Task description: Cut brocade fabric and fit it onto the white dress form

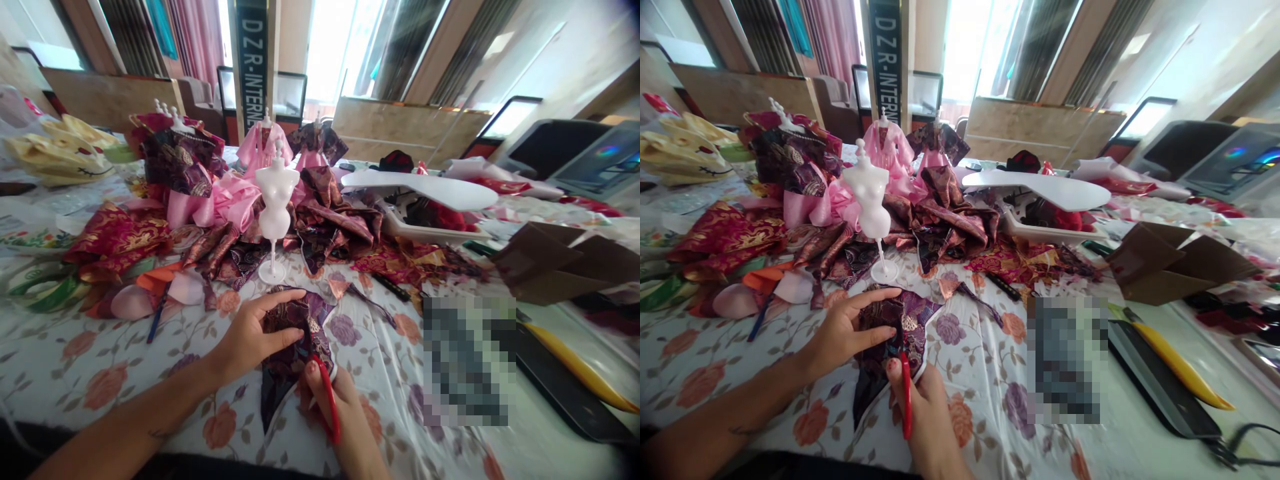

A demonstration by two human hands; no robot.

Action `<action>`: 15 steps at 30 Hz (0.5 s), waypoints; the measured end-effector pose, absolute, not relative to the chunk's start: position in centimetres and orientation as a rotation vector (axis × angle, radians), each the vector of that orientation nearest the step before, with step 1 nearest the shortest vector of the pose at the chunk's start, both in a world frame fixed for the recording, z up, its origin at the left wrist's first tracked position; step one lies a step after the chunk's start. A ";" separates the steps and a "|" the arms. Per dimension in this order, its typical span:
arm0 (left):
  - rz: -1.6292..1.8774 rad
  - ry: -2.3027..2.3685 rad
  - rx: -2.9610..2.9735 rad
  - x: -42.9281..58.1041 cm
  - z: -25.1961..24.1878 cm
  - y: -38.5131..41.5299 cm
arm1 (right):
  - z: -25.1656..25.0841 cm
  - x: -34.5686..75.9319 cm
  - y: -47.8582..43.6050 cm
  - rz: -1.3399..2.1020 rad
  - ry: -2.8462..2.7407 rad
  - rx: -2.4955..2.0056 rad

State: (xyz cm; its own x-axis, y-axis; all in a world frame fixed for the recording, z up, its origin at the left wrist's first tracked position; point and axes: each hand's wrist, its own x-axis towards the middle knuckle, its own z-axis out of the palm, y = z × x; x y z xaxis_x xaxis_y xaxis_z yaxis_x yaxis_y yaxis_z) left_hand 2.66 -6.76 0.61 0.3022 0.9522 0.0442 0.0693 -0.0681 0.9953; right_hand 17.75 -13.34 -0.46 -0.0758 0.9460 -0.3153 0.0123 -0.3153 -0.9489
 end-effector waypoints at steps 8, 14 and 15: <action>0.965 0.938 1.387 2.6 0.4 -6.6 | -1.1 17.7 -13.5 1.540 -1.065 -1.418; 0.975 0.928 1.425 2.5 0.0 -6.5 | -0.6 17.6 -13.6 1.523 -1.033 -1.439; 0.969 0.918 1.424 2.5 0.0 -6.5 | -0.4 17.6 -13.6 1.511 -1.045 -1.445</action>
State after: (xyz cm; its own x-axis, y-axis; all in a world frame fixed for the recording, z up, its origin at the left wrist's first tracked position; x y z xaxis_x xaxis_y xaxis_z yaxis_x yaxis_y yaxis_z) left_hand 2.49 -6.46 -0.04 0.3584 0.9316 0.0597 0.0101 -0.0679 0.9976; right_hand 17.61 -13.64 -0.44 -0.0460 0.9338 -0.3549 0.0023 -0.3551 -0.9348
